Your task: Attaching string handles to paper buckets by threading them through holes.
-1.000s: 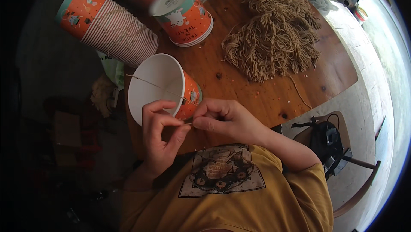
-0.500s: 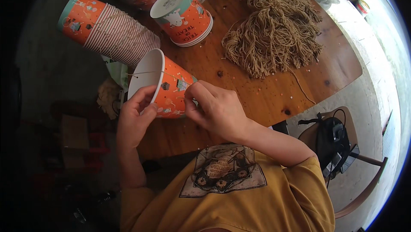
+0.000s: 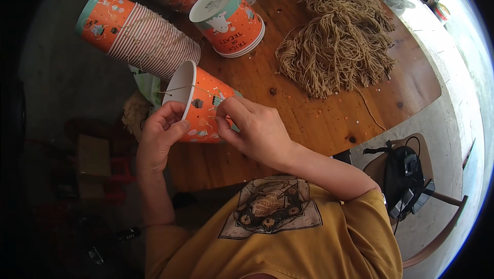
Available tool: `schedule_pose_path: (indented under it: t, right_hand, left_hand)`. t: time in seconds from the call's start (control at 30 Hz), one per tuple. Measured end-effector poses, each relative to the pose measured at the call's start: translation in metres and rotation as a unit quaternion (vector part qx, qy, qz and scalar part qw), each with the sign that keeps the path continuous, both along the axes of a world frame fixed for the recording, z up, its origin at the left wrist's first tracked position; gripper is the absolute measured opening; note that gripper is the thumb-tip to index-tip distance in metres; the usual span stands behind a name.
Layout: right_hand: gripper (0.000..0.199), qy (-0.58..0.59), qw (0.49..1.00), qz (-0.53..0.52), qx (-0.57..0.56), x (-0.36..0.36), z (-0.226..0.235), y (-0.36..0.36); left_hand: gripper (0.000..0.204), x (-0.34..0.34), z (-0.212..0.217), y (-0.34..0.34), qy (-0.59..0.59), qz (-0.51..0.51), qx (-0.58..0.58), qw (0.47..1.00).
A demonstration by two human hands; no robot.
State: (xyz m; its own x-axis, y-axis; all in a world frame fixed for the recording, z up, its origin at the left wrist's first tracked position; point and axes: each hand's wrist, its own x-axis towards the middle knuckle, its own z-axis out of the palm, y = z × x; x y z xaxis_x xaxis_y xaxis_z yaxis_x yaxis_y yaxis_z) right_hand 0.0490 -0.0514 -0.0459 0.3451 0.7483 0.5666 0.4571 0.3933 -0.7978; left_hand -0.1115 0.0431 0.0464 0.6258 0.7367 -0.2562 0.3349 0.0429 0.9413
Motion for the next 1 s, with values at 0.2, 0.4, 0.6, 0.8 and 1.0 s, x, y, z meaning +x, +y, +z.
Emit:
schedule_pose_path:
  t: [0.2,0.4,0.6,0.8,1.0]
  right_hand:
    - [0.01,0.001,1.0,0.01,-0.006,-0.001,0.002,0.001]
    - [0.01,0.055,0.998,0.027,0.001,-0.004,0.005,0.011]
    - [0.009,0.086,0.98,0.177,-0.042,-0.005,-0.005,0.008]
    - [0.013,0.119,0.986,0.095,-0.069,-0.004,0.0,0.005]
    - [0.012,0.028,0.999,0.006,-0.015,-0.005,0.001,0.009]
  left_hand:
    - [0.019,-0.001,-0.001,0.002,0.001,-0.016,0.004,1.0]
    - [0.019,0.004,-0.003,-0.001,0.017,-0.026,-0.008,0.999]
    - [0.02,0.004,-0.005,0.002,-0.001,-0.031,-0.019,0.999]
    - [0.02,0.004,-0.006,0.001,-0.012,-0.028,-0.009,1.0]
    - [0.021,0.008,-0.005,-0.001,-0.004,-0.031,0.014,0.999]
